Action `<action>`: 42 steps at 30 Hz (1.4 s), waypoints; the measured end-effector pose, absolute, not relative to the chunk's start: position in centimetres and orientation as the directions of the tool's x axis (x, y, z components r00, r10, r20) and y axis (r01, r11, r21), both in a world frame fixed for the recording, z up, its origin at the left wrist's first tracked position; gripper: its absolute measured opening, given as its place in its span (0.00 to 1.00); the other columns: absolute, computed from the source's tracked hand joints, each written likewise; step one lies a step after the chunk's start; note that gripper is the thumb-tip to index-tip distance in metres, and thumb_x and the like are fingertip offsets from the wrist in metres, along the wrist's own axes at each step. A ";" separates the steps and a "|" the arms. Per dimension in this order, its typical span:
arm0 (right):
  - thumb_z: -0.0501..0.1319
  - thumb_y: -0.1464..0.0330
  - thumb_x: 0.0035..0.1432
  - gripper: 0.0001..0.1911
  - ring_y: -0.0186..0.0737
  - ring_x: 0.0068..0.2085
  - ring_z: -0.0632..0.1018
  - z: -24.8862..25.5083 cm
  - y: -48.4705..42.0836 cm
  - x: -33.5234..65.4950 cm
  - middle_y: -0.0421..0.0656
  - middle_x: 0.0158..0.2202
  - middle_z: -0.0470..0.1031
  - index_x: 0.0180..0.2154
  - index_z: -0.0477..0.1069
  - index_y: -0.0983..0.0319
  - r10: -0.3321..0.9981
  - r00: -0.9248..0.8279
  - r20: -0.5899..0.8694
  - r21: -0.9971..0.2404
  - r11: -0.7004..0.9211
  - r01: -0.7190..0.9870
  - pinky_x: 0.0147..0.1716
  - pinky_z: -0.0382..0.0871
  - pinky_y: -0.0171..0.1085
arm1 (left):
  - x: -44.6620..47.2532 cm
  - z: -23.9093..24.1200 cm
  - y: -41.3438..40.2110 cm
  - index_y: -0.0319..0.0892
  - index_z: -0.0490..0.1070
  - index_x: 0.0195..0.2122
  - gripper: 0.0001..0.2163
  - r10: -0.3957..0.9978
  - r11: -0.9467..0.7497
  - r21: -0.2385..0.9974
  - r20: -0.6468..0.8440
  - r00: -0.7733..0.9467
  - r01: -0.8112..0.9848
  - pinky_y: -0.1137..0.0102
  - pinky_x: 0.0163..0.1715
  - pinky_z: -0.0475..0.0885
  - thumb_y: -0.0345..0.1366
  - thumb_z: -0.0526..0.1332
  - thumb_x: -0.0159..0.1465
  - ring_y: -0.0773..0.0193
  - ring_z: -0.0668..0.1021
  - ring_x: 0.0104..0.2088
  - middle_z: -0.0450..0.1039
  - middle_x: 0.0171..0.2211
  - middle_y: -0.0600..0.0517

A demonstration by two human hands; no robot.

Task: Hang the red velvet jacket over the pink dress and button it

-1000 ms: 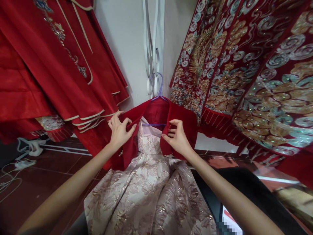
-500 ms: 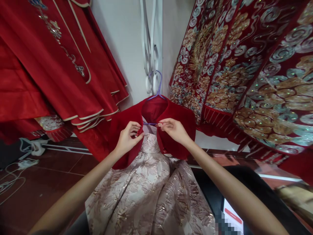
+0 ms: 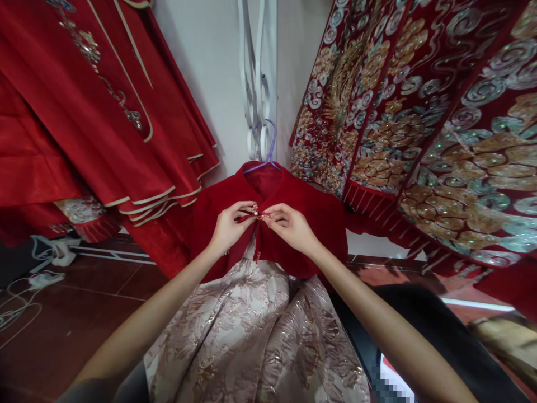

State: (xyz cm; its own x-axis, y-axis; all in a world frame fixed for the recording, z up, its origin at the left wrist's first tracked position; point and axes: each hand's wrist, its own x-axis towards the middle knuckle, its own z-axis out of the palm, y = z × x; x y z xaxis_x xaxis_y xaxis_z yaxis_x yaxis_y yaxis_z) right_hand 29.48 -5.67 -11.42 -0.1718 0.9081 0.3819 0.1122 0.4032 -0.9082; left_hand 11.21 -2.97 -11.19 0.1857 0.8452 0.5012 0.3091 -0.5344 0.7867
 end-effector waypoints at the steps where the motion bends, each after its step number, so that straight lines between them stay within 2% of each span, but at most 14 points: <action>1: 0.65 0.61 0.52 0.15 0.37 0.39 0.75 -11.6 -5.5 29.6 0.45 0.39 0.74 0.40 0.70 0.62 0.907 -0.168 0.387 -0.906 0.408 0.113 0.43 0.73 0.40 | 11.0 -11.3 -3.1 0.43 0.74 0.44 0.15 0.833 -0.553 0.772 0.527 0.170 0.315 0.71 0.39 0.74 0.26 0.64 0.55 0.67 0.78 0.37 0.74 0.40 0.49; 7: 0.65 0.60 0.52 0.15 0.37 0.39 0.75 -11.8 -5.3 29.6 0.45 0.40 0.74 0.39 0.70 0.61 0.897 -0.166 0.409 -0.896 0.429 0.111 0.42 0.73 0.40 | 11.6 -11.7 -3.7 0.43 0.69 0.41 0.12 0.841 -0.541 0.806 0.517 0.160 0.240 0.73 0.36 0.74 0.28 0.65 0.55 0.68 0.78 0.34 0.75 0.33 0.53; 12: 0.64 0.59 0.53 0.15 0.37 0.38 0.75 -12.0 -5.2 29.7 0.45 0.38 0.73 0.39 0.69 0.61 0.894 -0.159 0.419 -0.891 0.438 0.116 0.41 0.73 0.39 | 12.0 -11.6 -4.2 0.42 0.68 0.34 0.07 0.833 -0.552 0.793 0.518 0.193 0.258 0.73 0.37 0.74 0.29 0.64 0.56 0.68 0.78 0.35 0.75 0.35 0.52; 17: 0.63 0.59 0.54 0.15 0.36 0.39 0.75 -12.1 -5.1 29.8 0.45 0.39 0.73 0.39 0.68 0.61 0.885 -0.160 0.438 -0.877 0.459 0.140 0.42 0.73 0.39 | 11.8 -10.8 -4.4 0.43 0.69 0.37 0.08 0.823 -0.567 0.752 0.498 0.273 0.335 0.74 0.34 0.73 0.28 0.63 0.57 0.68 0.78 0.34 0.75 0.34 0.53; 24: 0.63 0.59 0.55 0.14 0.37 0.40 0.76 -12.2 -5.0 29.9 0.44 0.39 0.74 0.39 0.68 0.60 0.882 -0.147 0.448 -0.867 0.468 0.169 0.41 0.74 0.39 | 11.6 -11.1 -3.9 0.42 0.71 0.36 0.05 0.799 -0.600 0.700 0.505 0.326 0.387 0.71 0.36 0.73 0.29 0.61 0.59 0.67 0.77 0.34 0.75 0.37 0.51; 29: 0.62 0.59 0.55 0.13 0.38 0.40 0.76 -12.3 -4.9 29.9 0.44 0.40 0.73 0.39 0.67 0.60 0.874 -0.148 0.463 -0.854 0.484 0.189 0.40 0.74 0.38 | 11.5 -10.5 -4.4 0.43 0.71 0.38 0.07 0.755 -0.654 0.557 0.522 0.396 0.513 0.70 0.36 0.72 0.29 0.59 0.58 0.65 0.75 0.35 0.71 0.37 0.50; 34: 0.61 0.60 0.56 0.13 0.38 0.41 0.76 -12.0 -5.1 30.2 0.44 0.40 0.73 0.40 0.67 0.60 0.867 -0.178 0.465 -0.842 0.495 0.216 0.40 0.74 0.38 | 11.9 -8.2 -5.0 0.44 0.70 0.33 0.06 0.707 -0.679 0.328 0.532 0.466 0.656 0.67 0.34 0.70 0.37 0.62 0.56 0.60 0.73 0.36 0.69 0.33 0.51; 42: 0.63 0.60 0.55 0.14 0.38 0.41 0.76 -12.1 -5.0 30.6 0.43 0.38 0.72 0.40 0.65 0.60 0.874 -0.178 0.452 -0.858 0.481 0.183 0.41 0.74 0.39 | 12.3 -7.3 -4.2 0.42 0.69 0.31 0.02 0.631 -0.754 0.214 0.500 0.593 0.621 0.70 0.31 0.67 0.34 0.59 0.58 0.62 0.73 0.34 0.70 0.31 0.52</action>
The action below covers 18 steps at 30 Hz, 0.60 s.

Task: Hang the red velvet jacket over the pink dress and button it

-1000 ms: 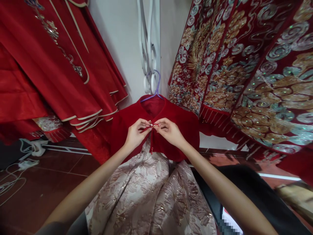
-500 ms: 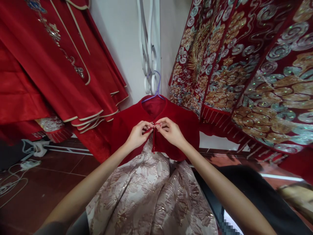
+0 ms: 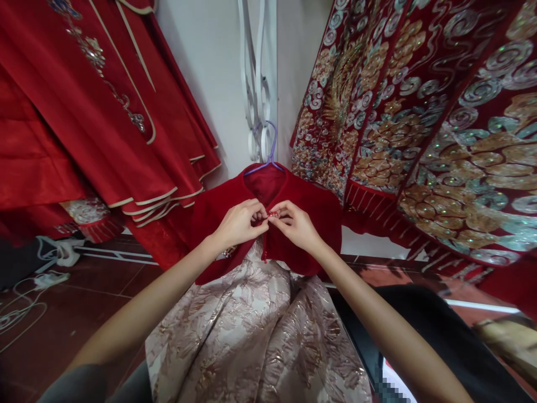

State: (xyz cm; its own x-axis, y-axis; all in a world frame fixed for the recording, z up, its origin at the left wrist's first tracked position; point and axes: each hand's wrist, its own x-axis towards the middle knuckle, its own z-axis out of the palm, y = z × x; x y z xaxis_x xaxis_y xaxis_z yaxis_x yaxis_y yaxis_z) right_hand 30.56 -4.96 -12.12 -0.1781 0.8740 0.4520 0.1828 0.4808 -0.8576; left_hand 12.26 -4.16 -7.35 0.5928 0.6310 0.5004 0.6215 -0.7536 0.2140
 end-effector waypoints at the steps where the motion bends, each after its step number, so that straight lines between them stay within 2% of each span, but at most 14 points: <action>1: 0.64 0.61 0.54 0.15 0.38 0.41 0.75 -12.1 -4.8 30.6 0.43 0.38 0.71 0.40 0.64 0.59 0.873 -0.167 0.458 -0.858 0.483 0.176 0.41 0.74 0.39 | 12.3 -7.4 -4.1 0.42 0.69 0.31 0.02 0.625 -0.757 0.202 0.501 0.599 0.621 0.70 0.31 0.67 0.33 0.59 0.58 0.63 0.73 0.34 0.70 0.31 0.52; 4: 0.66 0.62 0.51 0.18 0.38 0.42 0.75 -12.1 -4.5 30.7 0.42 0.39 0.70 0.41 0.62 0.58 0.862 -0.138 0.488 -0.847 0.506 0.163 0.41 0.74 0.39 | 12.5 -7.7 -4.1 0.42 0.69 0.32 0.03 0.614 -0.756 0.148 0.497 0.614 0.637 0.70 0.31 0.67 0.33 0.57 0.60 0.62 0.73 0.34 0.70 0.31 0.51; 8: 0.65 0.63 0.52 0.17 0.38 0.42 0.75 -12.0 -4.5 30.9 0.42 0.39 0.69 0.42 0.62 0.57 0.838 -0.178 0.515 -0.824 0.542 0.167 0.40 0.76 0.39 | 12.7 -8.0 -3.9 0.41 0.69 0.34 0.05 0.589 -0.762 0.069 0.487 0.645 0.643 0.70 0.34 0.68 0.33 0.55 0.62 0.62 0.73 0.37 0.71 0.34 0.50; 14: 0.65 0.63 0.53 0.17 0.38 0.41 0.76 -12.6 -4.7 30.0 0.45 0.46 0.68 0.43 0.64 0.57 0.824 -0.019 0.567 -0.794 0.552 0.255 0.38 0.78 0.39 | 12.6 -8.6 -3.8 0.42 0.68 0.36 0.06 0.625 -0.730 0.110 0.508 0.593 0.675 0.71 0.31 0.68 0.34 0.53 0.64 0.62 0.73 0.39 0.70 0.36 0.50; 18: 0.64 0.63 0.54 0.16 0.39 0.44 0.76 -13.3 -4.7 29.7 0.45 0.48 0.70 0.45 0.66 0.57 0.828 -0.009 0.560 -0.800 0.543 0.255 0.38 0.78 0.40 | 12.5 -8.9 -3.6 0.42 0.68 0.36 0.05 0.562 -0.760 0.049 0.552 0.616 0.649 0.67 0.39 0.69 0.34 0.55 0.64 0.58 0.70 0.45 0.69 0.43 0.47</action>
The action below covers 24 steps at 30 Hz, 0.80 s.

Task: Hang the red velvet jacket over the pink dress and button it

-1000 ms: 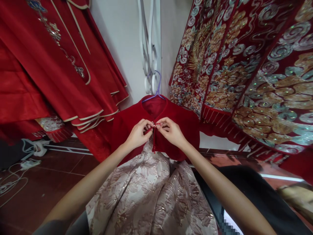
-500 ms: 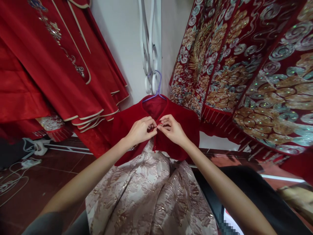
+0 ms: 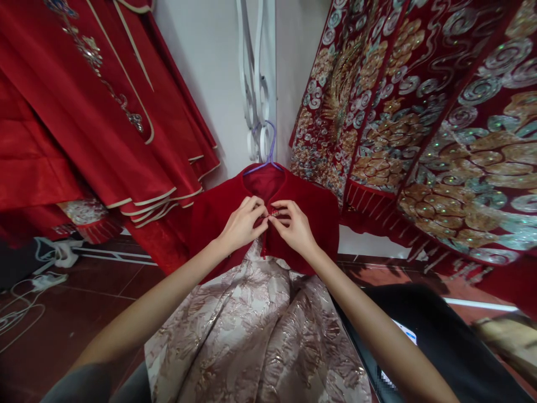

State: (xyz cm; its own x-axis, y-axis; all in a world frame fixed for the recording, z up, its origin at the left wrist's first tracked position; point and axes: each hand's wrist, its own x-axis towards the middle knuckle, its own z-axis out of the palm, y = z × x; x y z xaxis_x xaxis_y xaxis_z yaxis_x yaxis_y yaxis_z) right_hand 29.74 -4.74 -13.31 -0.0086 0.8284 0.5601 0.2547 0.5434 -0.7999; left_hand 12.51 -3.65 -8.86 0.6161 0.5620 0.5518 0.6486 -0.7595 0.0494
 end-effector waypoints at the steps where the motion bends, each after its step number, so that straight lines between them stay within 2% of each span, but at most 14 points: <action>1: 0.64 0.63 0.54 0.16 0.39 0.44 0.76 -13.4 -4.8 29.8 0.45 0.48 0.70 0.44 0.66 0.57 0.829 -0.013 0.559 -0.801 0.544 0.249 0.39 0.78 0.40 | 12.5 -8.9 -3.6 0.41 0.69 0.36 0.04 0.538 -0.772 0.034 0.566 0.625 0.634 0.65 0.42 0.69 0.33 0.55 0.63 0.58 0.70 0.46 0.69 0.45 0.47; 3: 0.64 0.63 0.54 0.15 0.39 0.44 0.76 -13.4 -4.9 29.9 0.45 0.47 0.72 0.44 0.67 0.58 0.829 -0.010 0.560 -0.802 0.545 0.245 0.40 0.78 0.40 | 12.5 -9.0 -3.4 0.41 0.69 0.36 0.04 0.503 -0.800 0.031 0.580 0.641 0.599 0.63 0.47 0.67 0.32 0.55 0.63 0.58 0.70 0.46 0.70 0.44 0.47; 5: 0.63 0.63 0.55 0.14 0.39 0.43 0.77 -13.3 -5.0 30.0 0.45 0.46 0.72 0.44 0.68 0.58 0.827 -0.005 0.563 -0.800 0.546 0.247 0.40 0.77 0.40 | 12.5 -9.3 -3.2 0.41 0.69 0.35 0.05 0.489 -0.828 0.077 0.585 0.647 0.556 0.62 0.51 0.66 0.32 0.54 0.64 0.60 0.72 0.43 0.72 0.38 0.49; 9: 0.62 0.64 0.56 0.13 0.39 0.44 0.77 -13.1 -5.4 29.7 0.45 0.45 0.73 0.44 0.69 0.58 0.817 0.011 0.577 -0.792 0.556 0.254 0.38 0.77 0.38 | 12.4 -9.8 -3.2 0.42 0.69 0.34 0.04 0.522 -0.840 0.273 0.641 0.562 0.469 0.63 0.55 0.65 0.33 0.56 0.64 0.64 0.75 0.38 0.74 0.32 0.53; 11: 0.62 0.63 0.56 0.13 0.39 0.43 0.76 -13.1 -5.5 29.6 0.44 0.44 0.74 0.44 0.69 0.57 0.816 0.031 0.577 -0.794 0.552 0.253 0.36 0.77 0.37 | 12.4 -9.9 -3.2 0.43 0.69 0.36 0.02 0.574 -0.813 0.386 0.654 0.493 0.436 0.66 0.50 0.69 0.32 0.58 0.62 0.65 0.77 0.38 0.75 0.34 0.54; 15: 0.63 0.63 0.56 0.13 0.39 0.43 0.76 -13.3 -5.5 29.5 0.43 0.45 0.73 0.44 0.68 0.57 0.812 0.075 0.579 -0.806 0.555 0.208 0.35 0.76 0.36 | 12.4 -9.7 -3.3 0.43 0.69 0.39 0.07 0.666 -0.746 0.553 0.618 0.419 0.370 0.72 0.40 0.73 0.30 0.60 0.60 0.66 0.80 0.39 0.77 0.39 0.53; 18: 0.63 0.63 0.56 0.12 0.40 0.45 0.76 -13.6 -5.5 29.5 0.43 0.44 0.73 0.43 0.68 0.57 0.801 0.097 0.591 -0.802 0.572 0.170 0.37 0.77 0.38 | 12.5 -9.7 -3.5 0.43 0.71 0.38 0.06 0.664 -0.747 0.555 0.611 0.430 0.365 0.71 0.41 0.73 0.29 0.59 0.60 0.66 0.80 0.38 0.78 0.38 0.53; 24: 0.64 0.66 0.54 0.10 0.39 0.44 0.76 -14.5 -6.0 29.1 0.42 0.41 0.71 0.40 0.68 0.57 0.761 0.173 0.625 -0.780 0.617 0.107 0.40 0.77 0.39 | 12.2 -10.4 -4.1 0.44 0.73 0.36 0.04 0.537 -0.837 0.372 0.703 0.467 0.402 0.61 0.54 0.68 0.33 0.61 0.61 0.64 0.79 0.39 0.79 0.36 0.54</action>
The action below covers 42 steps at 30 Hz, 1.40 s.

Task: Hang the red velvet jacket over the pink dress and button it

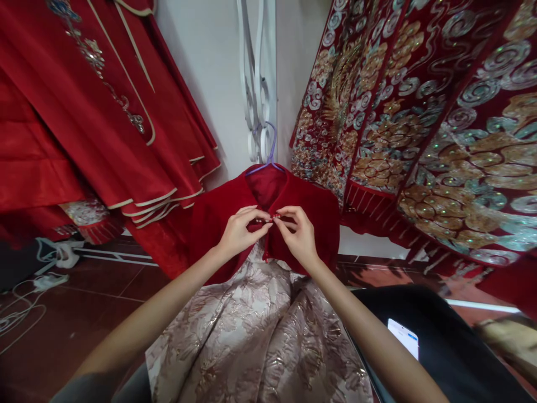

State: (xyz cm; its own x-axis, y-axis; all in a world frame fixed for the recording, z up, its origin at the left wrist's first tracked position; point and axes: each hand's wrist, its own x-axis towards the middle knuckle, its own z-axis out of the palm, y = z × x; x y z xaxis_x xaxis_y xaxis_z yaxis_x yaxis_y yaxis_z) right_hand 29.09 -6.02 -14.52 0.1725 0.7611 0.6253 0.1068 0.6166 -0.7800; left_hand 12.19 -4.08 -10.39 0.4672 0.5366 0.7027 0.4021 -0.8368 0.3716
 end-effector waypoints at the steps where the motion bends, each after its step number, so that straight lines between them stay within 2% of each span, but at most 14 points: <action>1: 0.65 0.66 0.54 0.10 0.38 0.44 0.76 -14.6 -6.1 29.1 0.41 0.40 0.71 0.39 0.68 0.57 0.751 0.187 0.634 -0.773 0.626 0.104 0.40 0.77 0.39 | 12.1 -10.6 -4.1 0.44 0.73 0.36 0.04 0.525 -0.844 0.363 0.710 0.470 0.394 0.61 0.54 0.68 0.32 0.61 0.61 0.64 0.79 0.39 0.79 0.36 0.55; 4: 0.65 0.67 0.54 0.08 0.37 0.42 0.76 -14.8 -6.4 29.2 0.41 0.39 0.70 0.37 0.69 0.57 0.714 0.206 0.669 -0.743 0.653 0.149 0.39 0.77 0.38 | 12.0 -10.9 -4.2 0.44 0.73 0.35 0.05 0.522 -0.845 0.362 0.718 0.460 0.394 0.62 0.53 0.69 0.29 0.58 0.62 0.65 0.78 0.40 0.79 0.35 0.55; 7: 0.64 0.68 0.55 0.06 0.37 0.41 0.76 -14.7 -6.8 29.3 0.42 0.38 0.70 0.36 0.70 0.58 0.667 0.216 0.713 -0.701 0.674 0.234 0.37 0.77 0.38 | 12.3 -10.8 -4.2 0.44 0.72 0.35 0.03 0.562 -0.819 0.395 0.699 0.443 0.415 0.63 0.48 0.71 0.32 0.60 0.62 0.64 0.78 0.39 0.78 0.35 0.53; 10: 0.63 0.69 0.56 0.04 0.38 0.40 0.76 -14.5 -7.1 29.4 0.42 0.37 0.71 0.35 0.70 0.57 0.622 0.215 0.753 -0.657 0.696 0.287 0.36 0.77 0.39 | 13.0 -10.3 -4.3 0.42 0.70 0.36 0.04 0.645 -0.761 0.517 0.665 0.377 0.392 0.67 0.42 0.73 0.35 0.62 0.61 0.64 0.79 0.37 0.77 0.36 0.52; 14: 0.61 0.69 0.57 0.02 0.41 0.40 0.76 -14.8 -7.2 29.8 0.43 0.37 0.73 0.33 0.69 0.56 0.573 0.159 0.804 -0.581 0.698 0.419 0.37 0.76 0.43 | 14.4 -9.7 -4.0 0.43 0.64 0.42 0.10 0.755 -0.652 0.716 0.582 0.301 0.251 0.72 0.38 0.73 0.35 0.63 0.60 0.66 0.80 0.36 0.77 0.34 0.52; 17: 0.60 0.69 0.58 0.03 0.43 0.40 0.77 -15.3 -7.1 30.3 0.43 0.36 0.75 0.32 0.69 0.56 0.530 0.115 0.840 -0.500 0.674 0.544 0.40 0.74 0.47 | 15.1 -9.5 -3.5 0.43 0.63 0.44 0.13 0.793 -0.589 0.788 0.520 0.317 0.179 0.74 0.35 0.73 0.32 0.63 0.59 0.68 0.80 0.33 0.75 0.31 0.54; 24: 0.62 0.71 0.57 0.05 0.43 0.39 0.77 -16.0 -6.8 30.9 0.42 0.35 0.77 0.32 0.68 0.55 0.432 0.064 0.900 -0.374 0.687 0.623 0.41 0.71 0.47 | 15.4 -9.6 -3.5 0.42 0.66 0.40 0.10 0.777 -0.614 0.762 0.537 0.330 0.206 0.76 0.33 0.74 0.31 0.63 0.57 0.71 0.78 0.31 0.73 0.32 0.54; 28: 0.63 0.71 0.56 0.06 0.42 0.36 0.75 -16.2 -6.8 30.8 0.42 0.31 0.75 0.31 0.68 0.55 0.392 0.079 0.917 -0.343 0.670 0.658 0.36 0.70 0.44 | 15.2 -9.2 -3.8 0.42 0.67 0.39 0.09 0.763 -0.633 0.742 0.553 0.335 0.219 0.75 0.34 0.74 0.31 0.62 0.58 0.70 0.79 0.32 0.73 0.33 0.54; 32: 0.64 0.67 0.55 0.05 0.41 0.34 0.74 -16.3 -6.7 30.8 0.43 0.31 0.71 0.31 0.67 0.56 0.416 0.153 0.896 -0.397 0.598 0.697 0.33 0.71 0.42 | 15.1 -8.8 -4.1 0.42 0.67 0.38 0.07 0.750 -0.652 0.714 0.558 0.355 0.257 0.75 0.34 0.74 0.30 0.62 0.58 0.69 0.79 0.33 0.74 0.33 0.53; 37: 0.63 0.65 0.56 0.07 0.38 0.31 0.71 -15.7 -6.9 30.8 0.44 0.36 0.71 0.38 0.69 0.56 0.480 0.151 0.864 -0.451 0.607 0.655 0.29 0.69 0.40 | 15.0 -8.8 -4.0 0.42 0.67 0.38 0.07 0.741 -0.664 0.693 0.560 0.371 0.281 0.73 0.35 0.74 0.30 0.62 0.58 0.69 0.79 0.33 0.75 0.33 0.53; 39: 0.63 0.64 0.56 0.10 0.39 0.32 0.71 -15.3 -6.9 30.9 0.44 0.36 0.71 0.41 0.69 0.57 0.514 0.168 0.841 -0.488 0.588 0.645 0.31 0.69 0.40 | 15.0 -8.8 -4.0 0.42 0.68 0.38 0.07 0.745 -0.661 0.694 0.559 0.365 0.286 0.73 0.35 0.74 0.30 0.61 0.58 0.69 0.79 0.33 0.75 0.33 0.53; 42: 0.62 0.62 0.57 0.10 0.41 0.35 0.72 -14.8 -6.7 31.0 0.44 0.36 0.71 0.40 0.70 0.57 0.589 0.142 0.796 -0.535 0.572 0.622 0.36 0.69 0.42 | 15.0 -8.9 -3.9 0.42 0.68 0.37 0.07 0.753 -0.652 0.704 0.554 0.355 0.282 0.74 0.35 0.74 0.29 0.61 0.58 0.69 0.79 0.34 0.75 0.34 0.53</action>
State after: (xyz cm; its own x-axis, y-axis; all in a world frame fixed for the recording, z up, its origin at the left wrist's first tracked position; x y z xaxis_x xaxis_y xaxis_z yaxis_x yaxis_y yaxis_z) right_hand 31.03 -6.73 -14.79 0.1422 0.5888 0.7957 0.6222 0.5720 -0.5345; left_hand 15.01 -3.92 -8.86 0.3550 0.7528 0.5543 0.2820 -0.6515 0.7042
